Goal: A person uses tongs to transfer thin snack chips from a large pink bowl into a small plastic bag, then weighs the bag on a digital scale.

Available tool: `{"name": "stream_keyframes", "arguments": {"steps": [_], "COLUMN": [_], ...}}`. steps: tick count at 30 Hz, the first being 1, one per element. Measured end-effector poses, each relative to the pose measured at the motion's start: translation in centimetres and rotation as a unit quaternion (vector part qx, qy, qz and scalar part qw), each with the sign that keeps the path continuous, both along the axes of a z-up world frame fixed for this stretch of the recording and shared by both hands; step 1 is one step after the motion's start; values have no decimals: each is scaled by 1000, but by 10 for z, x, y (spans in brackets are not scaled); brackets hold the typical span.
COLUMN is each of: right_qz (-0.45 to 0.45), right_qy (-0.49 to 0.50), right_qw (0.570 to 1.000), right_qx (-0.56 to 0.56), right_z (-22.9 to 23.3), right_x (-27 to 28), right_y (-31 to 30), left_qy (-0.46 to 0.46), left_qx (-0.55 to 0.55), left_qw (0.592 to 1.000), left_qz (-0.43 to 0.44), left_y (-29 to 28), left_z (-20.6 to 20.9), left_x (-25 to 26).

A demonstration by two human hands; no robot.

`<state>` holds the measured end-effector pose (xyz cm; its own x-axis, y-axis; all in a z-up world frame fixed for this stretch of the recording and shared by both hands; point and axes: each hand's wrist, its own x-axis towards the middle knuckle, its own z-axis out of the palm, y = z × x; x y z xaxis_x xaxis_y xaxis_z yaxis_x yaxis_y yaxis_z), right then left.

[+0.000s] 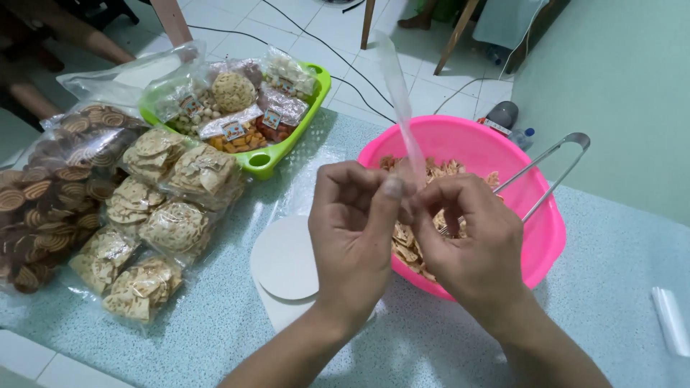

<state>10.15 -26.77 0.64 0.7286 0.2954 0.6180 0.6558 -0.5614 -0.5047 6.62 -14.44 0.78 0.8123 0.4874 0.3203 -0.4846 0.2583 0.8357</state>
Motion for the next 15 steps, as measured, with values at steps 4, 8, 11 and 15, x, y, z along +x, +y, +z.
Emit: {"name": "stream_keyframes", "arguments": {"steps": [4,8,11,15], "right_qz": [40,283,265,220], "right_qy": [117,425,465,398], "right_qw": [975,776,768,860], "right_qx": [183,370,351,231], "right_z": [-1,-12,-28,3], "right_x": [0,21,37,6], "right_y": [-7,-28,-40,-29], "left_qy": [18,57,24,-7], "left_qx": [-111,39,-135,-271], "left_qw": [987,986,938,888], "left_qz": [-114,-150,-317,-372], "left_y": [11,22,20,22], "left_z": [-17,-27,-33,-44], "left_x": [6,9,-1,0]}}
